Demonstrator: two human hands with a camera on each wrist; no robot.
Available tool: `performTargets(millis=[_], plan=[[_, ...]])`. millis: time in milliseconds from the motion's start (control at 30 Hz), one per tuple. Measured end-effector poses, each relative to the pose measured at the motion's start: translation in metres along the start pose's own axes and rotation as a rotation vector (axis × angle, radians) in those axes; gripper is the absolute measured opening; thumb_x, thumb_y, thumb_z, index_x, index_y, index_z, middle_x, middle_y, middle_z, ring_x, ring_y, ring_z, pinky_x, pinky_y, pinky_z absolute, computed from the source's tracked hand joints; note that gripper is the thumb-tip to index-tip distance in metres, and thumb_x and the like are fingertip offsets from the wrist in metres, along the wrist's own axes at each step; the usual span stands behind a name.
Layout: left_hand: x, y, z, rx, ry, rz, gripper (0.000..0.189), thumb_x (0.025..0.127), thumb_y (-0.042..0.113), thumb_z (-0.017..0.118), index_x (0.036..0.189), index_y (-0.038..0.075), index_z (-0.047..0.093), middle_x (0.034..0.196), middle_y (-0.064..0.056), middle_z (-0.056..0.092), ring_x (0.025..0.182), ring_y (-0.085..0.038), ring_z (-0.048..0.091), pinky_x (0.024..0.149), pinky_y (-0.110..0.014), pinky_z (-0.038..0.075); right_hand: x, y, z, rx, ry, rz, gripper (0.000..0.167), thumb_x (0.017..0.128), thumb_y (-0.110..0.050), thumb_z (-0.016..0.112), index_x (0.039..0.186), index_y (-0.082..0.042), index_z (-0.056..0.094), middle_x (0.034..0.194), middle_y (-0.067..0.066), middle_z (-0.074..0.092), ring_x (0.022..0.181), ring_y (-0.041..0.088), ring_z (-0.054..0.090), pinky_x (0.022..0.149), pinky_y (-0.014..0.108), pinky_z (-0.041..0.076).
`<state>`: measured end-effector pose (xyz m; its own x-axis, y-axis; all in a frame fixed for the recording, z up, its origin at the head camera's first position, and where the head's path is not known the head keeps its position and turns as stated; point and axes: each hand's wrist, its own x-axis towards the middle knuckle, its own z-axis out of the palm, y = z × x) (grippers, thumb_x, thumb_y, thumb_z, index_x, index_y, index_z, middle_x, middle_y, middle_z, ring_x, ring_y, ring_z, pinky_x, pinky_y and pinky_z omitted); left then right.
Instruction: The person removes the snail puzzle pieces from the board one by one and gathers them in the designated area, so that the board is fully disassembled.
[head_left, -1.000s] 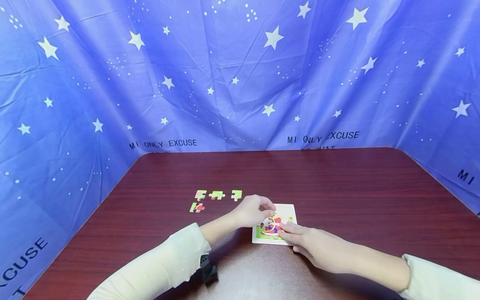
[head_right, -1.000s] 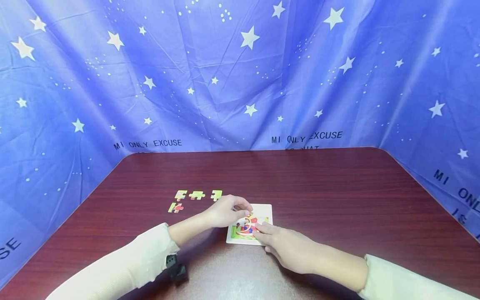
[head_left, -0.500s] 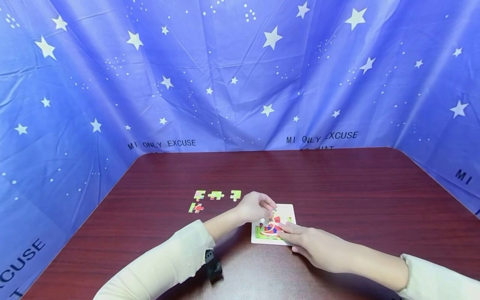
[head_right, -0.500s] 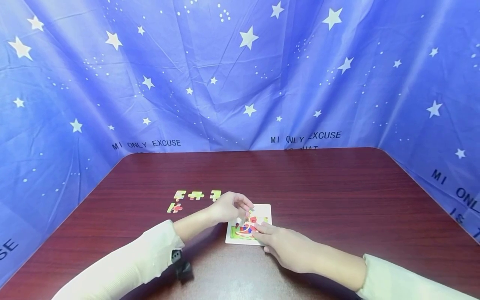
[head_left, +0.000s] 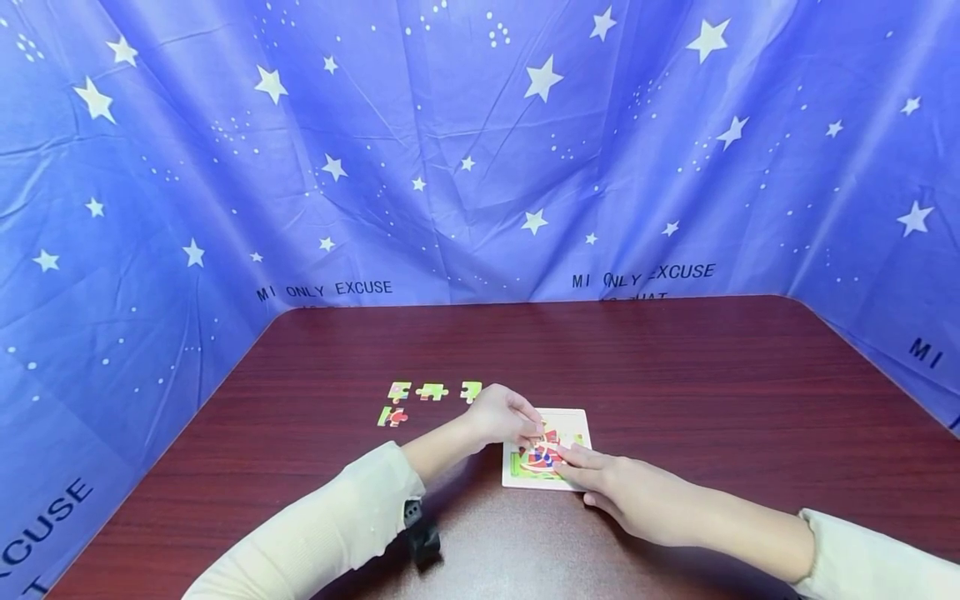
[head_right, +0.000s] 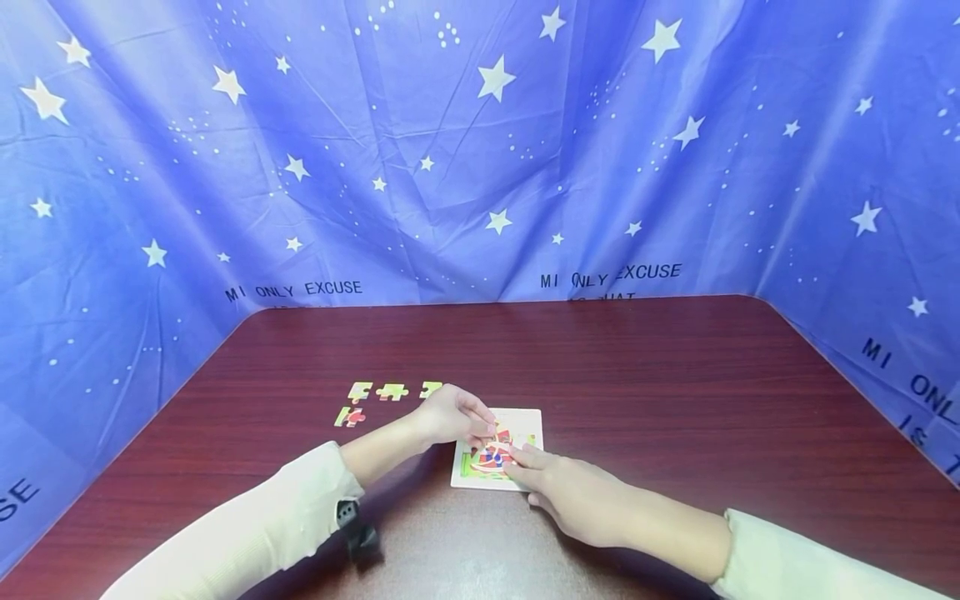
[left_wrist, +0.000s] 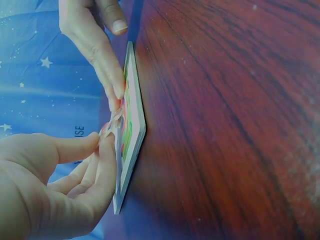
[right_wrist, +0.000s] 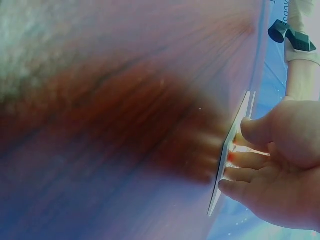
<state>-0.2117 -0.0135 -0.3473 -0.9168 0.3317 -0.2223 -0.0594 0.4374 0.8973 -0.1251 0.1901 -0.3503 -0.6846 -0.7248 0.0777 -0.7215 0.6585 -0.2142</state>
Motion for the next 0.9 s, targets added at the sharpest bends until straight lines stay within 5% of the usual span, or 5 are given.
performTargets(millis=[567,900], plan=[[-0.011,-0.006,-0.021,-0.085,0.011,-0.066,0.013,0.080,-0.001,0.073,0.090,-0.008,0.071,0.084,-0.018,0.075,0.057,-0.007,0.064,0.066,-0.027,0.060,-0.001,0.001,0.003,0.005,0.017,-0.008,0.042,0.095,-0.011,0.057,0.136,-0.008,0.054,0.144,0.014,0.051,0.131,0.032,0.051,0.094,0.037,0.053],[-0.019,-0.024,-0.043,-0.100,0.011,-0.078,0.017,0.081,0.000,0.071,0.097,-0.007,0.072,0.082,-0.007,0.074,0.066,-0.006,0.064,0.069,-0.026,0.060,-0.004,0.000,0.002,-0.038,0.002,-0.001,0.043,0.096,-0.015,0.057,0.138,-0.010,0.053,0.146,0.011,0.049,0.133,0.030,0.049,0.095,0.037,0.053]])
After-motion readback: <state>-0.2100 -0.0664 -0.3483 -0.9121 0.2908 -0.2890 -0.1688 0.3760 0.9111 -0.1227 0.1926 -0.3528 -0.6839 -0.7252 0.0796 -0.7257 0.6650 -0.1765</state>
